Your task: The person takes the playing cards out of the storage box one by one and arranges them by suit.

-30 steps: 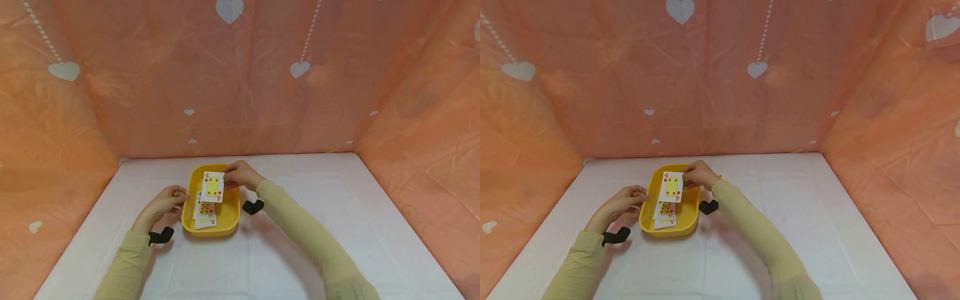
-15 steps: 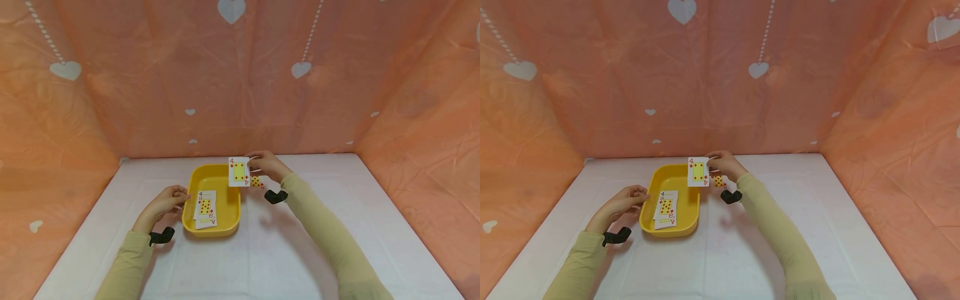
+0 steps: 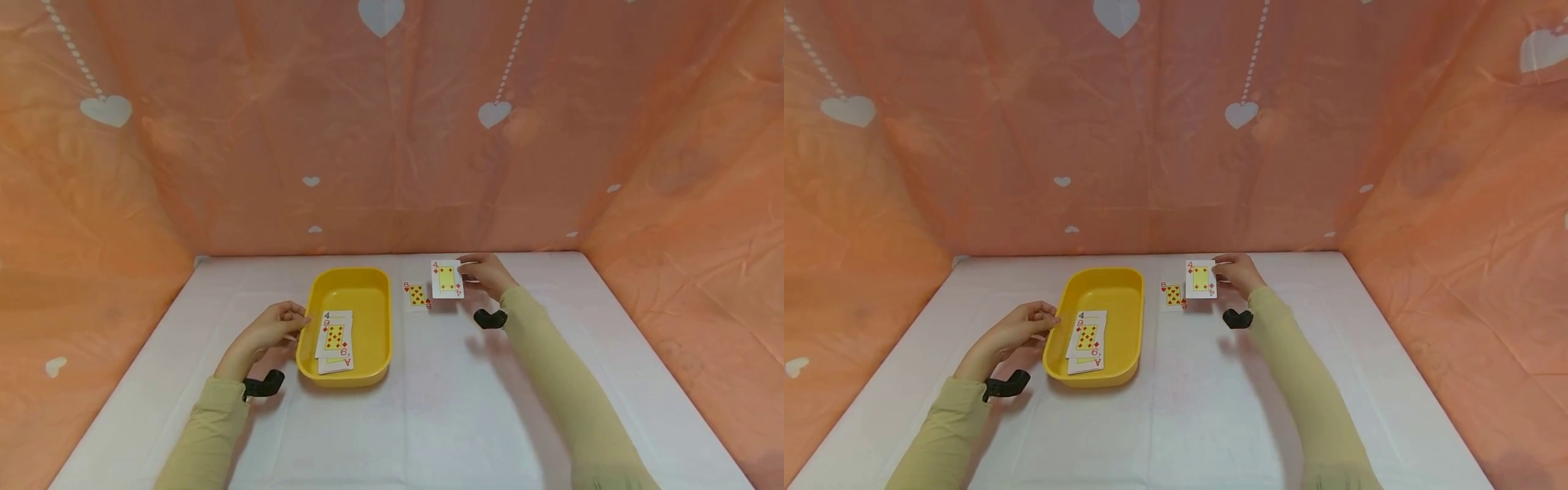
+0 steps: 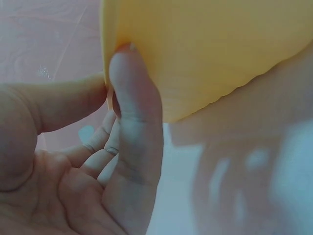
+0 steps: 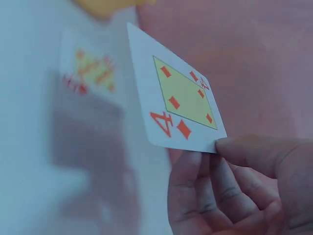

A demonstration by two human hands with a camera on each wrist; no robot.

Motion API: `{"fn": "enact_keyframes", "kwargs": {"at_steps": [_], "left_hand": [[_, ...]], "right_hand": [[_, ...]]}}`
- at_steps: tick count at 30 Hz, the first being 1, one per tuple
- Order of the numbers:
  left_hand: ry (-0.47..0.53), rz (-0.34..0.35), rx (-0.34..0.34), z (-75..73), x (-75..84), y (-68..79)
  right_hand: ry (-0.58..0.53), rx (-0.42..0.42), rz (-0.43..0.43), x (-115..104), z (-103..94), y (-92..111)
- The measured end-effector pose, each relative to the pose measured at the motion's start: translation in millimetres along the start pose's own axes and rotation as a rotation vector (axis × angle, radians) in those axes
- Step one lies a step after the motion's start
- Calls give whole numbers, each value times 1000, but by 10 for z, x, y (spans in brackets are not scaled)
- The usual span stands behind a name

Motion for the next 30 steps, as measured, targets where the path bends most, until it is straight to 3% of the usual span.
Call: {"fn": "enact_keyframes", "kwargs": {"at_steps": [6, 14, 22, 30], "left_hand": [[0, 1, -6, -4, -12, -4], [13, -11, -1, -4, -18, -19], [10, -14, 2, 23, 27, -30], [7, -26, 12, 21, 48, -47]], "right_hand": [[66, 78, 60, 209, -134, -87], [71, 104, 111, 356, -182, -183], [93, 131, 130, 424, -162, -259], [198, 161, 85, 430, -127, -297]]}}
Point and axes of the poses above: each hand's wrist, its own y-axis away from the middle knuckle, its own z-axis out of the palm, x = y × z, the point moved 3 cm from there along -y, towards the middle knuckle, and after that the axes turned 2 degrees about z, right-handed, at the moved point
